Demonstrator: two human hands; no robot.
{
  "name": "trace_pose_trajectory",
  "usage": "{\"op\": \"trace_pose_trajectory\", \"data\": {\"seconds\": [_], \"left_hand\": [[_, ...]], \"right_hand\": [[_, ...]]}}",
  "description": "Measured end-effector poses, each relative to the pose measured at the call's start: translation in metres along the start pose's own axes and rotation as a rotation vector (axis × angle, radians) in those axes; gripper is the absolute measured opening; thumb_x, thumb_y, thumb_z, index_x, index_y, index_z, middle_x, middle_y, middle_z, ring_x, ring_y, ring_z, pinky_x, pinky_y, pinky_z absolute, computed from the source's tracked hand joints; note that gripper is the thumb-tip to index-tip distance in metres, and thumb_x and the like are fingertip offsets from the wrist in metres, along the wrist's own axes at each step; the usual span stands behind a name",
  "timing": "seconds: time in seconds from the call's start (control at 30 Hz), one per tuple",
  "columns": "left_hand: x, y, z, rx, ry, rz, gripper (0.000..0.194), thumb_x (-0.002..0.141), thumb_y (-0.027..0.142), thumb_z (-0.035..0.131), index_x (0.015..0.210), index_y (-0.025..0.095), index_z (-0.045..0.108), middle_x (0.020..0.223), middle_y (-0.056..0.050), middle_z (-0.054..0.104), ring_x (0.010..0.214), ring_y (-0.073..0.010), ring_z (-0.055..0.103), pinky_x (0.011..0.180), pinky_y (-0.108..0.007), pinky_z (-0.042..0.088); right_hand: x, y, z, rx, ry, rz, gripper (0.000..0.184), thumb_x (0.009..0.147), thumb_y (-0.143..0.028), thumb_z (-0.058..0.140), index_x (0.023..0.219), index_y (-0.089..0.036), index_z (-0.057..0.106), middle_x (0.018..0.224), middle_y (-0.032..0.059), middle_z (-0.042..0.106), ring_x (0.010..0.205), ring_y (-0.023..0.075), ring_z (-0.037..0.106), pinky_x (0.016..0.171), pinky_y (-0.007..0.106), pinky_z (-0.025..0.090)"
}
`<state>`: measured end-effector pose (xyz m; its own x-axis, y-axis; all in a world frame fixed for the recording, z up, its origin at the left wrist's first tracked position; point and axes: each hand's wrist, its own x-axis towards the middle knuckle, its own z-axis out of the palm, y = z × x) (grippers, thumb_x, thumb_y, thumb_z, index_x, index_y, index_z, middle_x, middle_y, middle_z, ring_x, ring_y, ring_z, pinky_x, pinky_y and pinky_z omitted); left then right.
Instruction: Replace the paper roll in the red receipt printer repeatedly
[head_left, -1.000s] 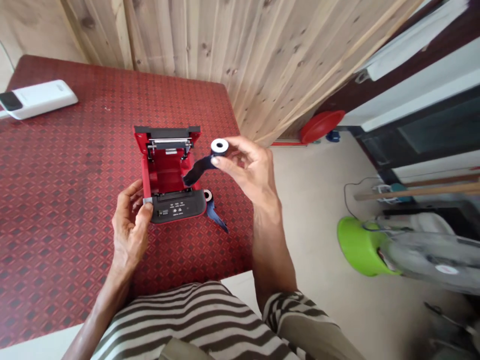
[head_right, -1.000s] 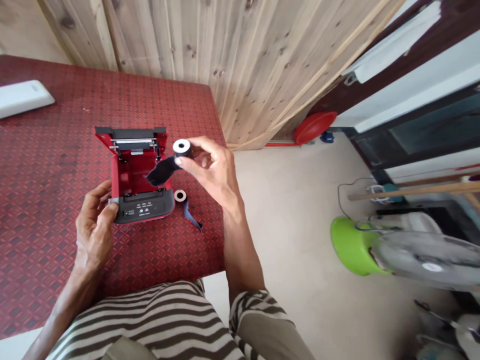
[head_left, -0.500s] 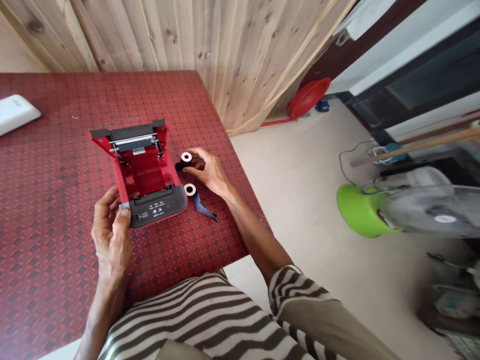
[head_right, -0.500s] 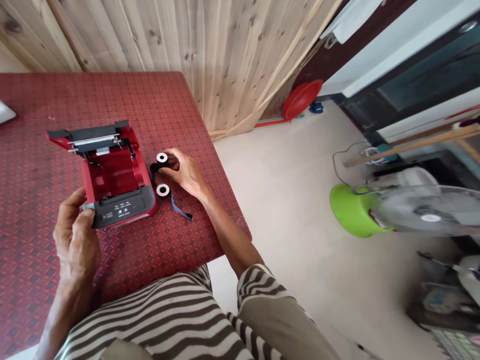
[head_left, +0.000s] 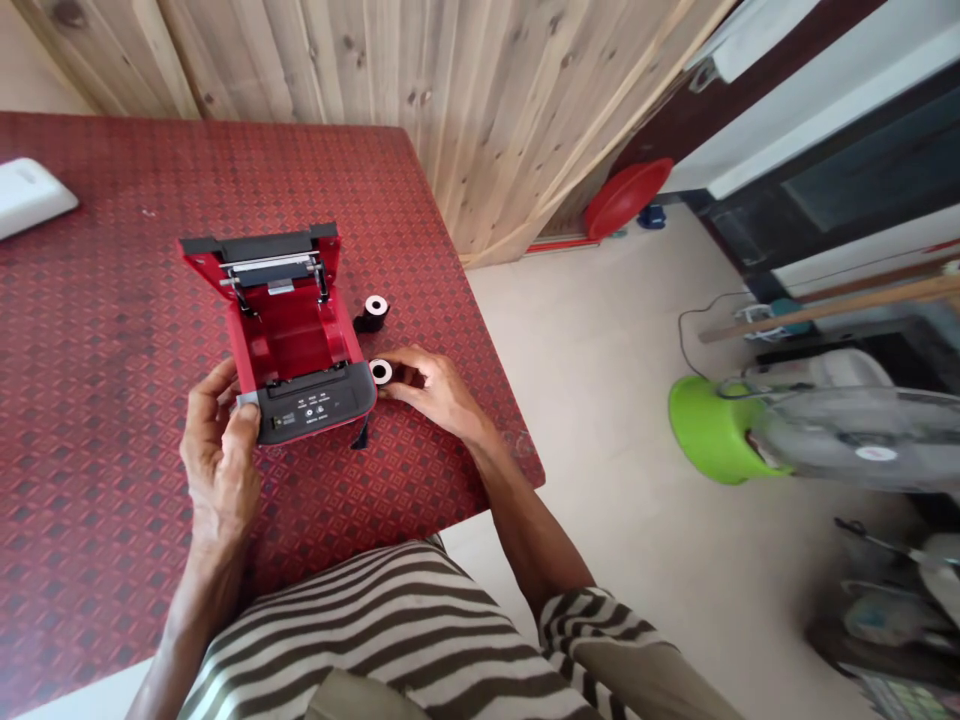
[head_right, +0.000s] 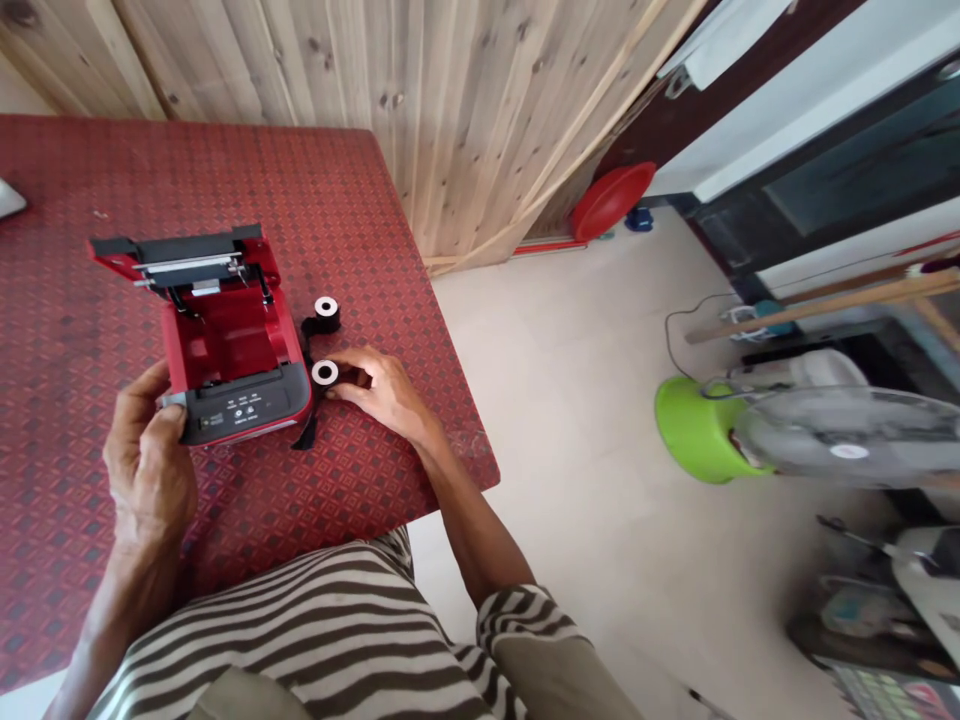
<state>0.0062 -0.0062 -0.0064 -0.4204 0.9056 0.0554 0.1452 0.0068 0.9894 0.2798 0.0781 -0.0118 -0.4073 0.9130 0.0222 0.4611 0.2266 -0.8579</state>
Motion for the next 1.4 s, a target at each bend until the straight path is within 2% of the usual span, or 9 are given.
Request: {"op": "trace_pose_trajectory", "data": {"seconds": [0.13, 0.27, 0.33, 0.43, 0.6, 0.93, 1.03, 1.23, 1.4], "left_hand": [[-0.001, 0.002, 0.000, 0.000, 0.008, 0.026, 0.051, 0.099, 0.062, 0.076, 0.143, 0.035, 0.075, 0.137, -0.005, 0.080, 0.131, -0.0387, 0.074, 0.112, -0.064, 0.060], [-0.001, 0.006, 0.001, -0.015, -0.012, -0.010, 0.050, 0.100, 0.063, 0.076, 0.141, 0.034, 0.075, 0.132, -0.006, 0.081, 0.124, -0.0341, 0.077, 0.106, -0.055, 0.065], [-0.001, 0.007, 0.002, -0.024, -0.019, -0.009, 0.053, 0.100, 0.063, 0.075, 0.142, 0.031, 0.073, 0.132, -0.006, 0.082, 0.123, -0.0322, 0.077, 0.105, -0.050, 0.065], [-0.002, 0.006, 0.002, -0.029, -0.027, -0.007, 0.057, 0.100, 0.061, 0.074, 0.144, 0.024, 0.070, 0.133, -0.010, 0.082, 0.120, -0.0286, 0.078, 0.104, -0.045, 0.065], [-0.004, 0.008, 0.003, -0.044, -0.043, -0.016, 0.059, 0.101, 0.061, 0.073, 0.145, 0.022, 0.068, 0.135, -0.014, 0.080, 0.121, -0.0309, 0.079, 0.105, -0.047, 0.065], [-0.005, 0.011, 0.003, -0.029, -0.042, -0.031, 0.061, 0.101, 0.060, 0.071, 0.147, 0.021, 0.067, 0.136, -0.015, 0.079, 0.121, -0.0314, 0.079, 0.104, -0.049, 0.065], [-0.004, 0.012, 0.003, -0.041, -0.039, -0.033, 0.063, 0.100, 0.062, 0.072, 0.146, 0.020, 0.067, 0.138, -0.016, 0.079, 0.120, -0.0317, 0.079, 0.105, -0.051, 0.065], [-0.003, 0.015, -0.003, -0.065, -0.074, -0.078, 0.063, 0.097, 0.064, 0.077, 0.143, 0.022, 0.070, 0.134, -0.015, 0.081, 0.119, -0.0336, 0.079, 0.102, -0.050, 0.066], [0.033, 0.025, -0.006, -0.084, 0.025, 0.049, 0.059, 0.099, 0.067, 0.076, 0.141, 0.026, 0.074, 0.149, -0.011, 0.075, 0.138, -0.0335, 0.071, 0.120, -0.051, 0.055]], "right_hand": [[-0.004, -0.021, -0.021, -0.007, 0.091, -0.109, 0.027, 0.100, -0.029, 0.081, 0.126, -0.022, 0.079, 0.119, 0.0069, 0.083, 0.104, 0.0228, 0.076, 0.096, 0.041, 0.061], [0.006, -0.075, -0.043, -0.194, 0.047, -0.320, 0.036, 0.109, -0.038, 0.073, 0.143, -0.026, 0.070, 0.131, 0.0077, 0.078, 0.116, 0.0264, 0.072, 0.108, 0.050, 0.059], [0.022, -0.100, -0.037, -0.351, -0.041, -0.416, 0.034, 0.111, -0.031, 0.070, 0.145, -0.025, 0.069, 0.134, 0.0086, 0.077, 0.122, 0.0284, 0.069, 0.115, 0.054, 0.056], [0.051, -0.121, -0.010, -0.637, -0.177, -0.438, 0.027, 0.110, -0.011, 0.063, 0.134, -0.017, 0.074, 0.128, 0.0114, 0.077, 0.124, 0.0291, 0.067, 0.118, 0.051, 0.054], [0.078, -0.123, 0.026, -0.875, -0.297, -0.383, 0.027, 0.112, -0.004, 0.054, 0.116, -0.013, 0.079, 0.116, 0.0137, 0.080, 0.121, 0.0284, 0.068, 0.109, 0.043, 0.057], [0.100, -0.137, 0.028, -0.935, -0.428, -0.212, 0.030, 0.107, 0.000, 0.057, 0.108, -0.011, 0.084, 0.112, 0.0196, 0.083, 0.112, 0.0313, 0.078, 0.102, 0.045, 0.059], [0.096, -0.132, 0.025, -0.848, -0.403, -0.241, 0.030, 0.107, 0.001, 0.056, 0.110, -0.011, 0.083, 0.114, 0.0190, 0.084, 0.119, 0.0317, 0.076, 0.109, 0.048, 0.058], [0.064, -0.119, -0.003, -0.421, -0.393, -0.448, 0.050, 0.104, 0.007, 0.052, 0.135, -0.021, 0.079, 0.131, 0.0085, 0.084, 0.123, 0.0225, 0.075, 0.115, 0.048, 0.059], [0.040, -0.113, -0.007, -0.412, -0.324, -0.494, 0.024, 0.110, -0.008, 0.065, 0.120, -0.019, 0.083, 0.122, 0.0110, 0.085, 0.113, 0.0249, 0.074, 0.110, 0.048, 0.060]]}}
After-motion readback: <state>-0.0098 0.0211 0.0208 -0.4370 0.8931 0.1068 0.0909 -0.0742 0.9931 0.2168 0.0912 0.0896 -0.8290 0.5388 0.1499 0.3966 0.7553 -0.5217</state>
